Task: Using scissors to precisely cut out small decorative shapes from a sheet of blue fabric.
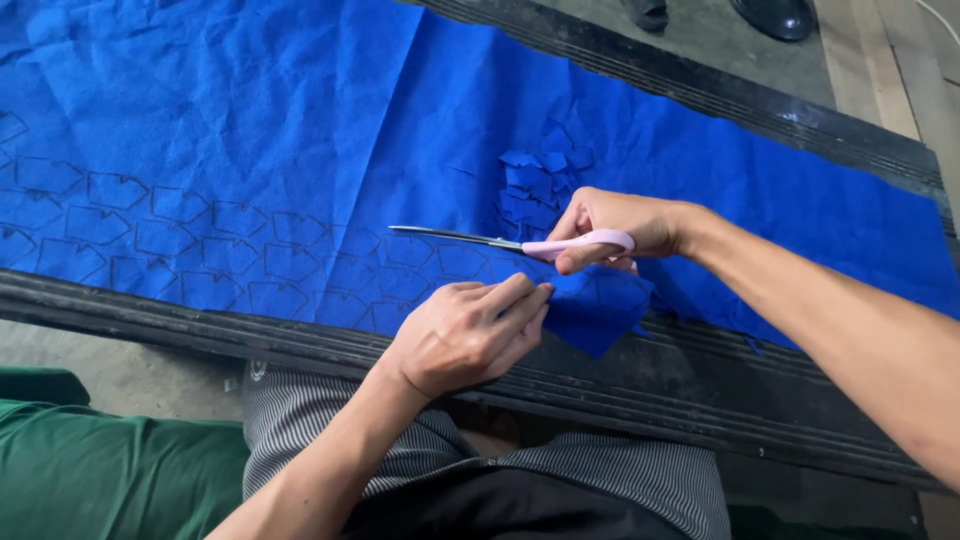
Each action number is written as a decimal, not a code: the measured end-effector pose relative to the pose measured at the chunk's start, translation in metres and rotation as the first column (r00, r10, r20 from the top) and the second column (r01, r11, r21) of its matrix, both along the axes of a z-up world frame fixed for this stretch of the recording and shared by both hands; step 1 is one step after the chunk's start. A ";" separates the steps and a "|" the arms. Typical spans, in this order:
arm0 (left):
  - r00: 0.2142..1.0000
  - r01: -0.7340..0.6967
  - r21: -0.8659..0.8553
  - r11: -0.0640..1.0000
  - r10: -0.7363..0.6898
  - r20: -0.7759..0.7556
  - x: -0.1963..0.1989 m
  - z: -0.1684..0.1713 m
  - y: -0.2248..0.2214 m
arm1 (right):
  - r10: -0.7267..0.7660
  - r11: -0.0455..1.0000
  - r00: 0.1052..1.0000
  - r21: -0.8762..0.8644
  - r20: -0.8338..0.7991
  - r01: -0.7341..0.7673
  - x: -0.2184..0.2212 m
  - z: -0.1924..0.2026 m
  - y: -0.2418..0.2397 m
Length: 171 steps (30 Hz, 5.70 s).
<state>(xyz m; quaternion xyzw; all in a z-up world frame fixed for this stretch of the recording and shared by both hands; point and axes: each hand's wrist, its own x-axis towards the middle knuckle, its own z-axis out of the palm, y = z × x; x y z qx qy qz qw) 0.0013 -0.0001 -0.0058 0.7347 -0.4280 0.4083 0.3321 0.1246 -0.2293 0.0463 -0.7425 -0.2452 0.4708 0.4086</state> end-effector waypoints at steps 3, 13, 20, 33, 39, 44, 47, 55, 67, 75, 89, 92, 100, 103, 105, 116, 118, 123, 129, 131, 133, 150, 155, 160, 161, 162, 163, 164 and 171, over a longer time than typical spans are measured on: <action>1.000 0.029 -0.002 1.000 -0.029 -0.005 0.000 -0.001 0.001 | -0.002 0.999 0.999 0.051 -0.052 0.005 0.011 -0.018 -0.002; 0.996 0.082 -0.019 0.996 -0.083 -0.025 0.001 0.000 0.002 | 0.081 0.995 0.993 0.052 0.087 -0.085 0.021 -0.029 0.010; 0.997 0.072 -0.014 0.997 -0.073 -0.018 0.000 0.000 0.002 | 0.055 0.998 0.998 0.032 0.031 -0.056 0.019 -0.023 0.015; 0.994 0.108 -0.040 0.993 -0.109 -0.015 0.002 0.002 0.003 | 0.101 0.995 0.991 0.000 0.091 -0.102 0.016 -0.013 0.037; 0.995 0.101 -0.040 0.994 -0.102 -0.023 -0.002 0.005 0.004 | 0.080 0.996 0.996 0.033 0.049 -0.082 0.010 -0.003 0.045; 0.994 0.101 -0.032 0.994 -0.102 -0.037 -0.001 0.003 0.004 | 0.084 0.994 0.995 0.059 0.056 -0.087 0.008 -0.005 0.051; 0.995 0.098 -0.031 0.995 -0.099 -0.030 0.000 0.003 0.003 | 0.066 0.996 0.996 0.053 0.057 -0.069 0.007 -0.005 0.051; 0.998 0.052 -0.003 0.999 -0.052 -0.027 -0.001 0.000 0.004 | 0.058 0.998 0.998 0.028 -0.023 -0.057 0.003 0.026 0.030; 0.929 0.017 0.027 0.999 -0.006 -0.369 -0.001 0.012 0.002 | -0.566 0.819 0.816 -0.033 0.122 0.573 -0.083 0.031 -0.033; 0.850 -0.160 -0.275 0.948 -0.009 -0.527 0.000 0.023 -0.009 | -0.808 0.554 0.486 0.150 0.333 0.819 -0.126 0.022 -0.020; 0.785 -0.163 -0.314 0.935 -0.070 -0.616 -0.004 0.011 -0.010 | -0.928 0.373 0.333 0.400 0.170 0.837 -0.131 -0.013 0.015; 0.757 -0.162 -0.304 0.939 -0.079 -0.648 -0.005 0.012 -0.009 | -0.929 0.369 0.335 0.432 0.154 0.823 -0.133 -0.019 0.015; 0.706 -0.117 -0.251 0.961 -0.097 -0.701 -0.002 0.013 -0.009 | -0.920 0.388 0.359 0.482 0.156 0.785 -0.137 -0.022 0.012; 0.654 -0.023 -0.276 0.961 -0.194 -0.731 0.005 0.018 -0.007 | -0.917 0.396 0.358 0.493 0.173 0.775 -0.137 -0.016 0.011; 0.458 0.026 -0.188 0.982 -0.179 -0.871 0.013 0.021 -0.006 | -0.909 0.415 0.364 0.502 0.203 0.759 -0.137 -0.013 0.007; 0.269 0.067 0.167 0.984 0.143 -0.952 0.065 0.039 0.006 | -0.903 0.429 0.361 0.493 0.232 0.757 -0.140 -0.001 0.002; 0.241 0.069 0.232 0.970 0.209 -0.948 0.070 0.040 0.010 | -0.904 0.428 0.354 0.489 0.242 0.760 -0.140 -0.001 0.003; 0.030 0.148 0.004 0.989 -0.001 -1.000 0.059 0.069 0.010 | -0.915 0.404 0.340 0.518 0.217 0.754 -0.135 -0.004 0.006; -0.075 -0.020 -0.126 0.992 -0.127 -0.989 0.058 0.057 0.013 | -0.925 0.379 0.345 0.457 0.160 0.805 -0.139 0.006 0.005; -0.050 -0.059 -0.112 0.992 -0.114 -0.992 0.064 0.041 0.015 | -0.918 0.395 0.373 0.406 0.135 0.824 -0.147 0.008 0.001; -0.019 -0.099 -0.097 0.990 -0.099 -0.995 0.065 0.037 0.015 | -0.910 0.411 0.399 0.361 0.109 0.837 -0.154 0.011 -0.001; 0.164 -0.368 -0.325 0.871 -0.283 -0.945 0.043 0.020 0.009 | -0.780 0.625 0.625 0.025 -0.032 0.780 -0.174 0.032 -0.028; 0.090 -0.363 -0.498 0.788 -0.502 -0.860 0.035 0.032 0.013 | -0.757 0.653 0.647 -0.127 -0.091 0.746 -0.174 0.031 -0.039; 0.081 -0.360 -0.486 0.796 -0.492 -0.867 0.033 0.029 0.015 | -0.707 0.704 0.688 -0.072 -0.160 0.707 -0.169 0.029 -0.034; 0.082 -0.356 -0.497 0.791 -0.504 -0.860 0.033 0.027 0.016 | -0.715 0.697 0.681 -0.081 -0.156 0.713 -0.168 0.029 -0.033; 0.083 -0.345 -0.509 0.789 -0.514 -0.854 0.035 0.026 0.016 | -0.727 0.685 0.670 -0.087 -0.151 0.723 -0.166 0.029 -0.032; 0.084 -0.342 -0.508 0.791 -0.513 -0.854 0.038 0.024 0.017 | -0.728 0.683 0.669 -0.085 -0.151 0.725 -0.165 0.030 -0.037; 0.085 -0.372 -0.521 0.768 -0.531 -0.843 0.038 0.021 0.018 | -0.715 0.692 0.664 -0.086 -0.217 0.717 -0.165 0.031 -0.041; 0.038 -0.419 -0.527 0.739 -0.566 -0.824 0.038 0.024 0.018 | -0.664 0.739 0.706 -0.074 -0.247 0.670 -0.168 0.034 -0.051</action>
